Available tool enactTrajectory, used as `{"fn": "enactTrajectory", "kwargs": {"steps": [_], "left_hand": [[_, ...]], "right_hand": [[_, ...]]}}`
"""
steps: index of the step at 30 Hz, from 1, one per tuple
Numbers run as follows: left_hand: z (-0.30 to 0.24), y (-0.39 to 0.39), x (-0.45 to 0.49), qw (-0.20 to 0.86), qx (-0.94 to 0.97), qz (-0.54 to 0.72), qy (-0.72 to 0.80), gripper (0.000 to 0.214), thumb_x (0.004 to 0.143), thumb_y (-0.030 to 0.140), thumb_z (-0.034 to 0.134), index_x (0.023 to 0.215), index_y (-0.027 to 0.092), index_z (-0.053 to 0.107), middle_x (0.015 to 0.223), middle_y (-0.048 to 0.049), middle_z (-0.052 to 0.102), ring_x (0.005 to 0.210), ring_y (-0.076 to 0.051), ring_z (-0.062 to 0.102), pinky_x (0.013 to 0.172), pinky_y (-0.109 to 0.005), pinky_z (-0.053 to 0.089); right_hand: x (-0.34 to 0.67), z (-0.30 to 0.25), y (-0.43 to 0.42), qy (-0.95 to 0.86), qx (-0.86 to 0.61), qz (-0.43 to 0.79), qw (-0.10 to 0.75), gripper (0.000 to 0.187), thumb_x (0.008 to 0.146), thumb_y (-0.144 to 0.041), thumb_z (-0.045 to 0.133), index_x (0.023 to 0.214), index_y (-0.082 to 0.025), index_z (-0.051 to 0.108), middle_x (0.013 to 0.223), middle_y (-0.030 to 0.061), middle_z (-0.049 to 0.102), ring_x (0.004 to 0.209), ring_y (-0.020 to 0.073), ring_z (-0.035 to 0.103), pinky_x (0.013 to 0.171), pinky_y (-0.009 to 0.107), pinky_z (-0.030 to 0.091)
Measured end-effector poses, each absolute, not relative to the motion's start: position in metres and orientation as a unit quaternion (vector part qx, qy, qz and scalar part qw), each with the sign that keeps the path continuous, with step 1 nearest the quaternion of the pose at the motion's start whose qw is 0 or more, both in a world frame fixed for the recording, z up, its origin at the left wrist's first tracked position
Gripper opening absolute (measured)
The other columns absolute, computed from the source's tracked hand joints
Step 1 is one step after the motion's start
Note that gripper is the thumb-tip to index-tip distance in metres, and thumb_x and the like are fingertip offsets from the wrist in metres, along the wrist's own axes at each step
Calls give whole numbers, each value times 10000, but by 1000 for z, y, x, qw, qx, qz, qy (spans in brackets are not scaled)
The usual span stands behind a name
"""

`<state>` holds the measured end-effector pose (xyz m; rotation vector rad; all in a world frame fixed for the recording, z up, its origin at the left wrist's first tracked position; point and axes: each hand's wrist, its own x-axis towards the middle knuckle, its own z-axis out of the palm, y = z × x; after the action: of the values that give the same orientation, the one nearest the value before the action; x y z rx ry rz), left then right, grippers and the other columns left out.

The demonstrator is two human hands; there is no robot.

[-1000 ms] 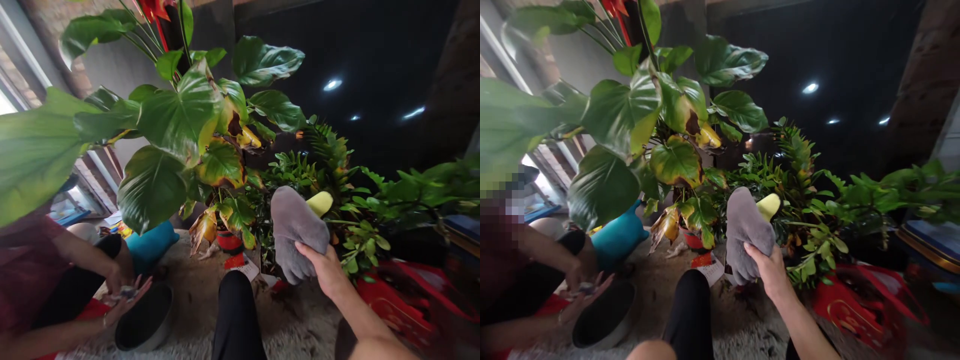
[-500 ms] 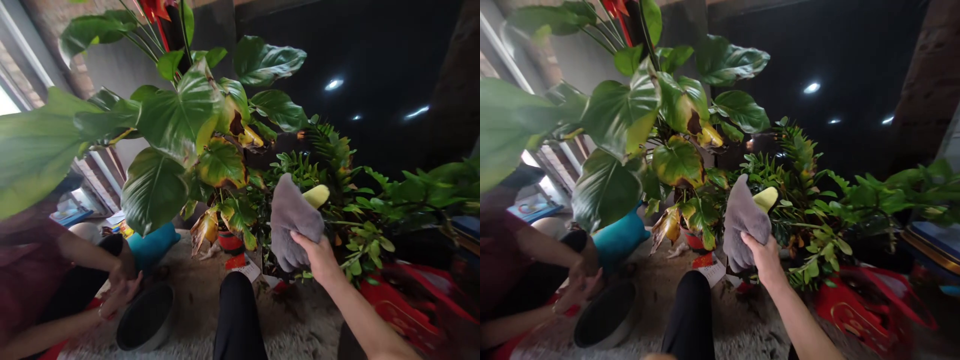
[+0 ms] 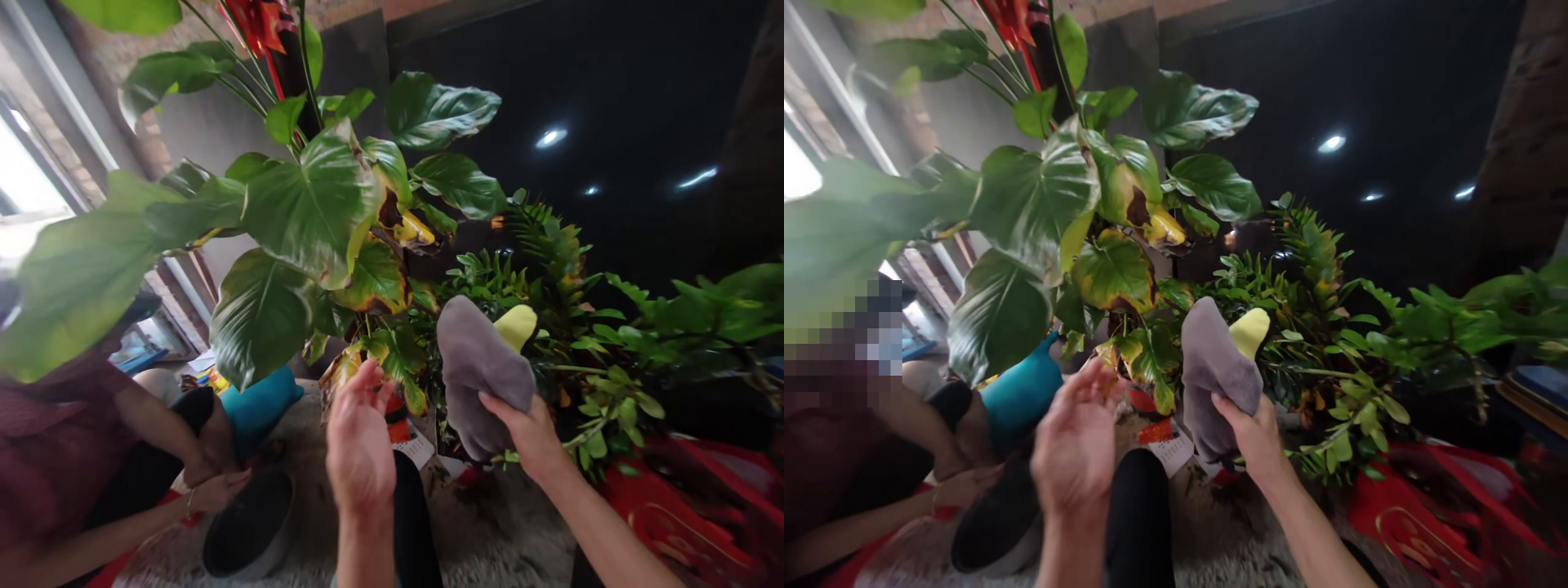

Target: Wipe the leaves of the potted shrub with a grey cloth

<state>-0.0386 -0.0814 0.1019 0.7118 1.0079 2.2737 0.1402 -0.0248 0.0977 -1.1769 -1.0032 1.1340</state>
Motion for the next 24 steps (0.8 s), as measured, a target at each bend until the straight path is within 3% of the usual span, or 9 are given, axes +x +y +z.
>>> {"fn": "enactTrajectory", "kwargs": {"steps": [3,5,8,12,15,19,24], "left_hand": [[69,-38,-37,275,194,804,490,219,591,343,715,755,198,729,1052,-94,694,1180,-324,526,997,-461,395],[38,-22,-34,268,183,773,545,164,589,327,696,696,208,730,1019,-92,707,1280,-320,438,1070,-442,313],[2,-17,-30,314,240,741,543,180,582,356,689,659,201,741,964,-105,725,1287,-332,432,1079,-432,308],[-11,-21,-28,398,316,710,489,396,627,384,675,952,171,751,1101,-114,706,1207,-321,524,1035,-421,378],[-15,-15,-28,364,276,723,518,519,646,319,649,1136,147,670,1273,-135,618,1266,-309,475,1074,-406,334],[-29,-2,-34,281,173,714,618,591,644,225,587,1230,151,581,1383,-138,520,1340,-300,385,1109,-390,278],[-46,5,-41,308,227,672,634,548,585,187,590,1128,122,634,1292,-198,576,1289,-386,428,1073,-417,324]], "right_hand": [[141,69,-30,-410,-532,524,524,339,446,-372,778,718,-171,745,755,91,762,852,365,685,787,445,513],[145,52,-48,-410,-539,564,472,334,466,-372,773,728,-167,748,767,102,764,847,360,693,768,430,525],[151,55,-67,-408,-538,595,436,356,461,-394,790,734,-168,750,766,104,764,819,359,699,730,423,539],[138,97,-47,-415,-495,556,523,431,440,-414,823,778,-156,750,800,102,765,848,353,690,772,423,530],[120,109,-22,-408,-455,551,568,396,452,-380,825,770,-159,744,802,93,765,858,346,691,766,417,533],[109,81,-32,-384,-491,614,485,311,458,-340,784,706,-157,737,723,104,757,798,345,703,721,416,544],[120,76,-72,-397,-527,617,430,323,439,-359,788,693,-166,738,727,105,756,772,344,699,696,415,548]]}}
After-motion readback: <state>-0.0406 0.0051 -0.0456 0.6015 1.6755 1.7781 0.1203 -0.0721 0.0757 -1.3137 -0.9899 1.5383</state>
